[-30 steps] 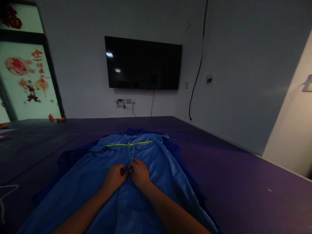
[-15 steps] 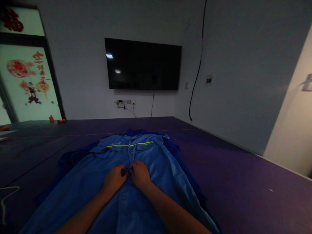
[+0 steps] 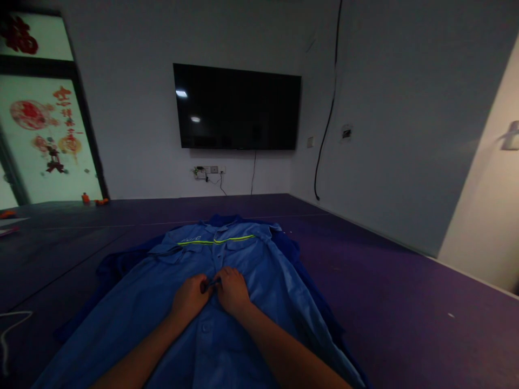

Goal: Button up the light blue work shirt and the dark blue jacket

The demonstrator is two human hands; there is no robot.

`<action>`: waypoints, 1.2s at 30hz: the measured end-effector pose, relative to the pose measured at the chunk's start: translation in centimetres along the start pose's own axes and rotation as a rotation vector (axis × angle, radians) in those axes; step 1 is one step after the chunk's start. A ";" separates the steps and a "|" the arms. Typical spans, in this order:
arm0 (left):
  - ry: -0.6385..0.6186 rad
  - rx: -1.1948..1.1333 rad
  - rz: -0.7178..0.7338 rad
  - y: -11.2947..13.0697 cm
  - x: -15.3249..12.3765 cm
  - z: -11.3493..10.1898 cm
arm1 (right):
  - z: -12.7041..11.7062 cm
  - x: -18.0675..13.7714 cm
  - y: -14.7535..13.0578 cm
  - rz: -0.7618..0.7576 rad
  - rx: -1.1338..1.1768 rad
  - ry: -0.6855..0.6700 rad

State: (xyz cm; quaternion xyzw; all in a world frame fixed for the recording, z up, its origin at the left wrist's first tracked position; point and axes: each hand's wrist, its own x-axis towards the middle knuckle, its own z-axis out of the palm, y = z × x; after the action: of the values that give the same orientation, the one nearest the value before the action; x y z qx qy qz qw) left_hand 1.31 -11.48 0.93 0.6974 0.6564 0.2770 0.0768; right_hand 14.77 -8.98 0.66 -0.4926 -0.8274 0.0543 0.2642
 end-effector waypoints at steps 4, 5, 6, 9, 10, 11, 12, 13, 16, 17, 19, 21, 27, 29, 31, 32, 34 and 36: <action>0.007 0.001 0.002 0.0 0.0 0.1 | 0.0 0.0 0.0 -0.001 -0.009 0.005; 0.005 0.001 0.002 0.0 0.0 0.1 | 0.0 0.0 0.0 -0.002 -0.010 0.005; 0.001 0.002 -0.001 0.0 0.0 0.0 | 0.0 -0.1 0.0 -0.001 -0.010 0.003; -0.010 0.002 -0.009 0.1 0.0 -0.1 | 0.0 -0.1 -0.1 0.001 -0.007 -0.001; -0.011 0.001 -0.010 0.1 0.0 -0.1 | -0.1 -0.1 -0.2 0.003 -0.006 -0.001; -0.009 -0.002 -0.011 0.1 0.0 -0.1 | -0.1 -0.1 -0.2 0.005 -0.006 -0.001; -0.006 -0.003 -0.011 0.1 -0.1 -0.1 | -0.1 -0.1 -0.2 0.006 -0.005 -0.001; -0.004 -0.005 -0.010 0.1 -0.1 -0.1 | -0.1 -0.1 -0.2 0.008 -0.004 -0.001; -0.003 -0.003 -0.013 0.1 -0.1 -0.2 | -0.2 -0.1 -0.2 0.013 0.001 -0.001; -0.003 -0.002 -0.015 0.1 -0.1 -0.1 | -0.2 -0.1 -0.2 0.014 0.001 0.000; 0.001 -0.003 -0.014 0.1 -0.1 -0.1 | -0.2 -0.1 -0.2 0.012 0.002 -0.002; 0.003 -0.006 -0.011 0.1 0.0 -0.1 | -0.2 -0.1 -0.1 0.011 0.003 -0.006; 0.015 -0.011 -0.010 0.0 0.0 0.0 | -0.2 0.0 -0.2 0.007 -0.010 -0.009; 0.016 -0.017 -0.009 0.1 0.0 0.0 | -0.1 0.0 -0.1 0.010 -0.017 -0.011; 0.008 -0.016 -0.016 0.1 0.0 0.0 | -0.1 0.1 -0.1 0.010 -0.022 -0.011; 0.002 -0.014 -0.021 0.1 0.0 0.0 | 0.0 0.1 -0.1 0.010 -0.024 -0.012; -0.004 -0.006 -0.030 0.1 0.1 0.0 | 0.0 0.1 0.0 0.011 -0.028 -0.018; -0.009 0.001 -0.031 0.2 0.0 -0.1 | 0.1 0.1 0.0 0.010 -0.033 -0.024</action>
State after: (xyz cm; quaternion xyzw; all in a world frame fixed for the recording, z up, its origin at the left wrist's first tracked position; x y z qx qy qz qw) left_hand 1.41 -11.48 1.09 0.6885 0.6669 0.2725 0.0836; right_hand 14.69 -8.85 0.67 -0.5006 -0.8286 0.0477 0.2459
